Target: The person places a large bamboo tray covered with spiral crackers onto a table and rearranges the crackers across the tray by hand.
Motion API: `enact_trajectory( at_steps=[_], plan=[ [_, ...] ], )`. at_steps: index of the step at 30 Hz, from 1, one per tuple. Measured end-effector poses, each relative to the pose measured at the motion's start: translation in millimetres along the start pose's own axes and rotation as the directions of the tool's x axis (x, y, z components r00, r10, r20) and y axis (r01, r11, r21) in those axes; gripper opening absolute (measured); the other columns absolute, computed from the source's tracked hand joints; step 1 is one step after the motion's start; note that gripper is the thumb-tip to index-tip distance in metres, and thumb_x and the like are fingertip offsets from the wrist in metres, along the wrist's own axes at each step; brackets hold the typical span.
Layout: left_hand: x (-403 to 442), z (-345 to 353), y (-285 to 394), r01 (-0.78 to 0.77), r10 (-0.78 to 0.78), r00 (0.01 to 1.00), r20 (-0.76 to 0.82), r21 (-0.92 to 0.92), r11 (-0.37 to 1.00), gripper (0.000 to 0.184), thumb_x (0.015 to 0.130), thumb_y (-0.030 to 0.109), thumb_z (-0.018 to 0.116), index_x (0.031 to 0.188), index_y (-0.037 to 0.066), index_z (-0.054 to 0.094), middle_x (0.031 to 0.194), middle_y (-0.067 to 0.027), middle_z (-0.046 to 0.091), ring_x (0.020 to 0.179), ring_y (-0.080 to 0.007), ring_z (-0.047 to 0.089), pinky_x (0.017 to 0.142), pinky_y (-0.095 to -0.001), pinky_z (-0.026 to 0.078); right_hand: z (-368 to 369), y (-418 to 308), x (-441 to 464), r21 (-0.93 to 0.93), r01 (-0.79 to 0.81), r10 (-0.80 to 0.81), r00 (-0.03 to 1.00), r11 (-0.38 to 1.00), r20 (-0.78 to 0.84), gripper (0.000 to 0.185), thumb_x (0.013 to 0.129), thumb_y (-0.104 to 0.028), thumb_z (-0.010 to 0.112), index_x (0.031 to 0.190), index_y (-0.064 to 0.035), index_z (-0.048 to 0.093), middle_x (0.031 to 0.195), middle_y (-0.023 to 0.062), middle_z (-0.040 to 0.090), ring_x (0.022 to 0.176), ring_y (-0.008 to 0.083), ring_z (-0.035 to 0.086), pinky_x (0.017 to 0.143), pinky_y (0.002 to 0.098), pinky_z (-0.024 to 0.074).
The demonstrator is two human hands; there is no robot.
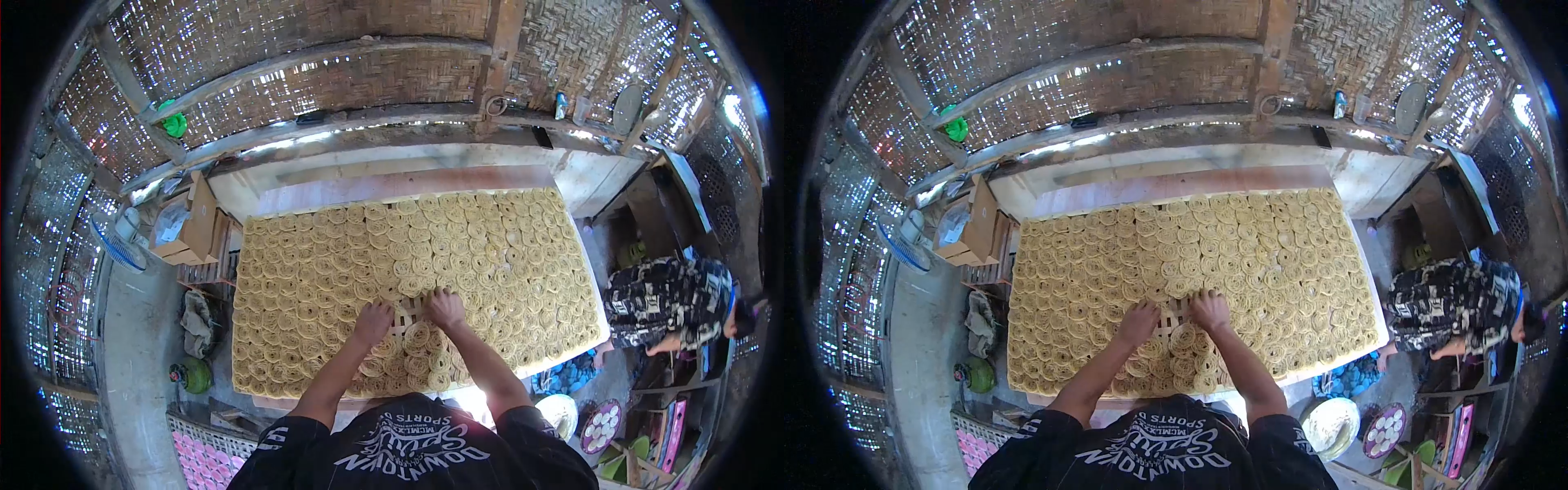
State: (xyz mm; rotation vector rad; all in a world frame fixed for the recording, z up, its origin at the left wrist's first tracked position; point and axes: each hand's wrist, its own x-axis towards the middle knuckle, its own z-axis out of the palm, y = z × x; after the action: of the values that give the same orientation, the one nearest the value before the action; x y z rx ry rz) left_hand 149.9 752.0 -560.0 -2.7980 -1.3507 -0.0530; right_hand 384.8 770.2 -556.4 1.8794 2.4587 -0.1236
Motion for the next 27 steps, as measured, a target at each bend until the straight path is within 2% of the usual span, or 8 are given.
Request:
enact_trajectory(
  at_steps=[3, 6, 9, 10, 13, 18, 22, 27],
  plan=[
    [4.2, -0.3, -3.4, 0.175, -0.205, 0.975, -0.090, -0.261, 0.949, 0.016, 0.092, 0.021, 0.057, 0.101, 0.010, 0.064, 0.112, -0.0113, 0.062, 0.100, -0.0290, 0.061, 0.084, -0.0421, 0.052, -4.0, 18.2, 10.1, 0.292, -0.154, 0.154, 0.988, 0.944, 0.024, 0.033, 0.089, -0.033, 0.063, 0.096, -0.0011, 0.066, 0.085, 0.0153, 0.068, 0.070, 0.0305, 0.069, 0.058, 0.0388, 0.0564],
    [15.0, -26.7, 2.5, 0.520, -0.711, 0.703, 0.028, -0.701, 0.487, 0.009, 0.090, 0.015, 0.055, 0.094, 0.008, 0.060, 0.106, -0.0128, 0.063, 0.094, -0.0303, 0.063, 0.079, -0.0443, 0.052, -4.7, 33.7, 4.2, 0.896, -0.258, 0.552, 0.834, 0.362, 0.017, 0.026, 0.091, -0.023, 0.059, 0.087, 0.0013, 0.067, 0.076, 0.0137, 0.067, 0.056, 0.0242, 0.066, 0.051, 0.0366, 0.0555],
    [14.8, -63.1, 4.7, 0.621, -0.670, 0.663, 0.335, -0.746, 0.241, 0.014, 0.089, 0.013, 0.057, 0.101, 0.009, 0.062, 0.103, -0.0129, 0.063, 0.097, -0.0298, 0.062, 0.082, -0.0427, 0.052, -38.3, 33.6, -5.9, 0.921, -0.338, 0.356, 0.851, -0.191, 0.386, 0.026, 0.093, -0.019, 0.055, 0.089, 0.0033, 0.068, 0.076, 0.0104, 0.066, 0.058, 0.0174, 0.066, 0.049, 0.0336, 0.0548],
    [10.9, -57.4, 5.5, 0.616, -0.637, 0.695, 0.334, -0.734, 0.287, 0.016, 0.089, 0.014, 0.058, 0.104, 0.009, 0.063, 0.103, -0.0128, 0.063, 0.098, -0.0294, 0.062, 0.084, -0.0424, 0.051, -29.7, 34.8, -6.7, 0.883, -0.434, 0.257, 0.845, -0.182, 0.468, 0.026, 0.091, -0.021, 0.057, 0.091, 0.0019, 0.069, 0.076, 0.0114, 0.067, 0.060, 0.0228, 0.067, 0.055, 0.0377, 0.0565],
    [6.6, -15.4, 4.6, 0.423, -0.460, 0.886, 0.055, -0.504, 0.753, 0.024, 0.090, 0.019, 0.062, 0.112, 0.011, 0.064, 0.113, -0.0119, 0.062, 0.108, -0.0284, 0.059, 0.090, -0.0426, 0.049, -19.2, 23.7, -11.6, 0.441, -0.089, 0.150, 0.983, 0.893, -0.105, 0.023, 0.087, -0.023, 0.061, 0.093, -0.0024, 0.070, 0.079, 0.0130, 0.067, 0.066, 0.0299, 0.067, 0.062, 0.0419, 0.0574],
    [54.1, -11.0, 29.6, 0.355, -0.387, 0.921, -0.033, -0.332, 0.874, 0.053, 0.085, 0.030, 0.070, 0.135, 0.017, 0.056, 0.145, -0.0116, 0.044, 0.134, -0.0325, 0.042, 0.108, -0.0476, 0.039, -29.0, 19.3, 21.0, 0.210, 0.007, 0.016, 0.994, 0.978, -0.108, 0.064, 0.082, -0.045, 0.069, 0.134, -0.0116, 0.053, 0.129, 0.0149, 0.052, 0.124, 0.0316, 0.047, 0.102, 0.0460, 0.0401],
    [75.2, -4.6, 10.1, 0.279, -0.215, 0.944, 0.252, -0.258, 0.925, 0.062, 0.090, 0.038, 0.064, 0.147, 0.027, 0.044, 0.154, -0.0099, 0.033, 0.141, -0.0336, 0.031, 0.114, -0.0511, 0.032, -28.2, 44.2, 41.8, 0.103, 0.196, -0.193, 0.980, 0.975, -0.039, 0.067, 0.086, -0.054, 0.060, 0.134, -0.0082, 0.052, 0.133, 0.0174, 0.050, 0.126, 0.0326, 0.046, 0.104, 0.0482, 0.0390],
    [80.0, 10.2, -3.6, 0.077, -0.055, 0.985, 0.161, -0.132, 0.988, 0.052, 0.095, 0.031, 0.051, 0.145, 0.016, 0.045, 0.149, -0.0206, 0.040, 0.136, -0.0396, 0.040, 0.108, -0.0513, 0.040, -22.1, 49.7, 56.7, -0.016, 0.344, -0.342, 0.937, 0.939, 0.075, 0.061, 0.094, -0.053, 0.047, 0.134, -0.0072, 0.053, 0.141, 0.0178, 0.047, 0.129, 0.0339, 0.047, 0.106, 0.0511, 0.0383]
  ],
)
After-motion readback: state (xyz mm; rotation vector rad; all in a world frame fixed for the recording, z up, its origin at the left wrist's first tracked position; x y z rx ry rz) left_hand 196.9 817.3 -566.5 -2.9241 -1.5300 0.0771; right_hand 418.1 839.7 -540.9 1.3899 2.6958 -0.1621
